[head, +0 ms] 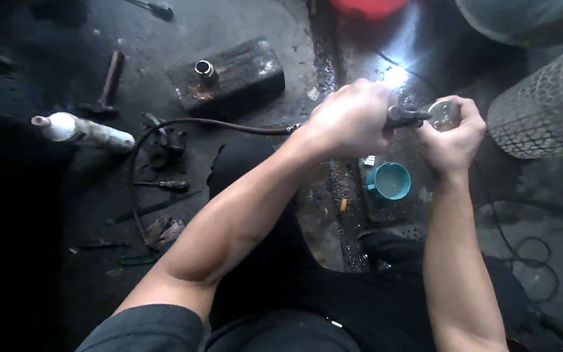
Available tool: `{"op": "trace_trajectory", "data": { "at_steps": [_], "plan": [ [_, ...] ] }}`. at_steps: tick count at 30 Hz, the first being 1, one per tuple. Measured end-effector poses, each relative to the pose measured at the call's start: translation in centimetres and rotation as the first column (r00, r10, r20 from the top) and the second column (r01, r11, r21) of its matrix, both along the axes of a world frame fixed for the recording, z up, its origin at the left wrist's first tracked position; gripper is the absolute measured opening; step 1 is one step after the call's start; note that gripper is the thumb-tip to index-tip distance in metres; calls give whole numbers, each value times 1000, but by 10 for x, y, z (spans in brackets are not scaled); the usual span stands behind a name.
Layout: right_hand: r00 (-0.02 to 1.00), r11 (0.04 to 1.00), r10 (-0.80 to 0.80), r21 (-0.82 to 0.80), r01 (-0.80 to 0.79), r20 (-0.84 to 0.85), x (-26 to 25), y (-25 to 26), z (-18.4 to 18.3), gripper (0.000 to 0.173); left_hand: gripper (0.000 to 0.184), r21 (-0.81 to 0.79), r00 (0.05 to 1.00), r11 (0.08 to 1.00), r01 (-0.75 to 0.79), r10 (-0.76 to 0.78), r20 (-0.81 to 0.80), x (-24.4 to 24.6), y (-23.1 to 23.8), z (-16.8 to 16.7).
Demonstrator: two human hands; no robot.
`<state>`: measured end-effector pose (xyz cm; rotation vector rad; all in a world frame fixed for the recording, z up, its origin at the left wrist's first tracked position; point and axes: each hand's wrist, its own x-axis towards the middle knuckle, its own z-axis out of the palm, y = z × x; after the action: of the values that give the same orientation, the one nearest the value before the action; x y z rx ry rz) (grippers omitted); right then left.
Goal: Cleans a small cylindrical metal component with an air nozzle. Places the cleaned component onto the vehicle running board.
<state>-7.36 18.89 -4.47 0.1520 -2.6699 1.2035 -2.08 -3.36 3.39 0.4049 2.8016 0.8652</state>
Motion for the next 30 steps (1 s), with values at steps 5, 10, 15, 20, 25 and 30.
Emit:
{"op": "trace_trajectory", "data": {
  "at_steps": [5,10,15,20,25,30],
  "plan": [
    [988,887,21,-459,51,151,-2,-3,-5,50,17,-1,999,999,43,-43,6,3,5,0],
    [937,645,131,-745,168,324,1,-3,2,23,17,-11,999,999,46,-46,13,-1,14,-1],
    [849,456,255,-832,316,462,7,-4,12,51,17,12,1000,1000,0,0,-2,-5,19,-4],
    [832,384,330,-869,313,445,3,0,-3,56,17,36,999,998,48,-48,1,-1,22,-4],
    [821,391,275,-838,379,500,5,-11,-4,58,17,8,998,999,51,-51,24,1,25,-3],
    [816,230,247,-849,475,523,10,-20,0,65,21,-21,1000,1000,-4,5,20,0,25,-6]
  ]
}}
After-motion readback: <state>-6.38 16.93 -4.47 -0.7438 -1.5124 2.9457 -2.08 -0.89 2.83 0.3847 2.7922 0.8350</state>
